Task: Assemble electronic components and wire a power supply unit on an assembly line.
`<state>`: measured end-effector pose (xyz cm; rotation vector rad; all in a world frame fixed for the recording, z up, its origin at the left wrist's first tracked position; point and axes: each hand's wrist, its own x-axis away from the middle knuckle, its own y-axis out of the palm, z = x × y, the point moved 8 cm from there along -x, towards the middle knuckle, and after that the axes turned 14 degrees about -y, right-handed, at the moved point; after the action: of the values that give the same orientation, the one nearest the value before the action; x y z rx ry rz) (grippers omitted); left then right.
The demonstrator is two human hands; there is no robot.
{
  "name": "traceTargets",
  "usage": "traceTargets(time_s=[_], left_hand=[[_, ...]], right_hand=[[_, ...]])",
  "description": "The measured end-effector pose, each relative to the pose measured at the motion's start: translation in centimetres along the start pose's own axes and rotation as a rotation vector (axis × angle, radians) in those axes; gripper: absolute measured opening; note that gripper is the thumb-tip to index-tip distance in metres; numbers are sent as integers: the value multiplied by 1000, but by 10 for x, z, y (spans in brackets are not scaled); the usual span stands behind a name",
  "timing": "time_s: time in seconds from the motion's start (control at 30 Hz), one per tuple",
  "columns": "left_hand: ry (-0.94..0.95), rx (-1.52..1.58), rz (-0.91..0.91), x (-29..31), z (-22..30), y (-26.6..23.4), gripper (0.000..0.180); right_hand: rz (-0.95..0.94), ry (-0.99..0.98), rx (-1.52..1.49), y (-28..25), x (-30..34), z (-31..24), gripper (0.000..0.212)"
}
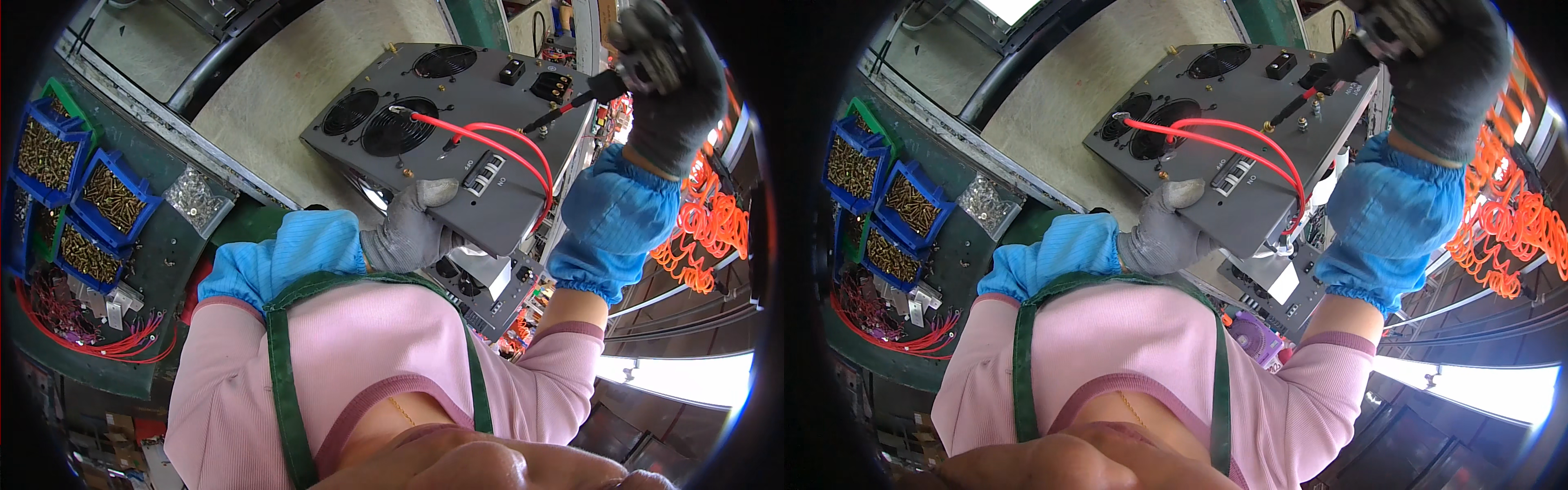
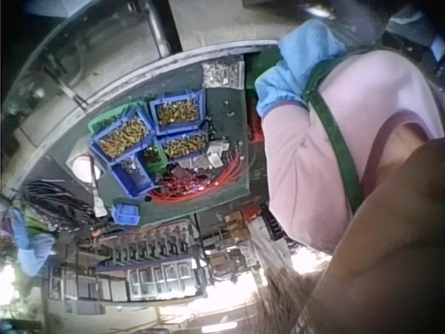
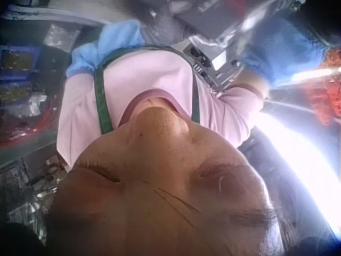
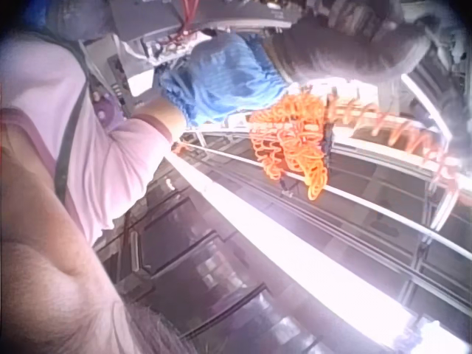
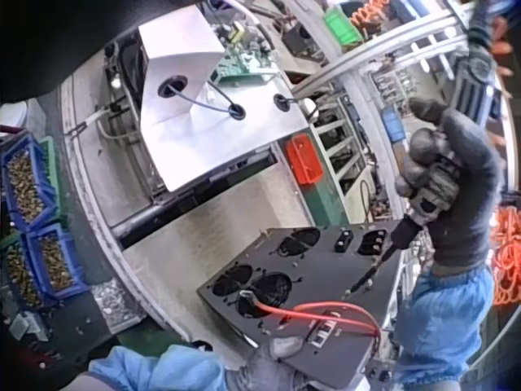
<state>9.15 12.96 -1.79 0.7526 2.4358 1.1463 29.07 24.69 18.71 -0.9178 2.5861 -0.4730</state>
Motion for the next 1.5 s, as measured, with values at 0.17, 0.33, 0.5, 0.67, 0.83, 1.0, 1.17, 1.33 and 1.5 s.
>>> traceTargets(time_s=[0.17, 0.33, 0.5, 0.67, 0.83, 1.0, 1.17, 1.33, 1.5], left_hand=[[19, -56, -34, 0, 1, 5, 53], [19, -39, -4, -1, 0, 2, 50], [12, -49, -5, 0, -1, 1, 51], [17, -8, -11, -1, 0, 2, 52], [77, -77, -68, -3, 3, 10, 54], [114, -83, -60, -1, 4, 6, 56], [91, -137, -88, -6, 0, 10, 57], [114, -120, -64, -5, 4, 10, 56], [95, -114, -46, -4, 4, 23, 56]], right_hand=[[25, 175, 192, 43, 8, 22, 37], [51, 344, 155, 55, 12, 43, 25], [-194, 314, 229, 82, 7, 34, 20], [-256, 484, 250, 97, 14, 54, 22], [-310, 517, 254, 101, 14, 74, 23], [-363, 537, 281, 107, 15, 84, 22], [-299, 575, 210, 101, 19, 76, 21], [-356, 544, 203, 109, 19, 76, 23], [-372, 515, 181, 105, 17, 76, 23]])
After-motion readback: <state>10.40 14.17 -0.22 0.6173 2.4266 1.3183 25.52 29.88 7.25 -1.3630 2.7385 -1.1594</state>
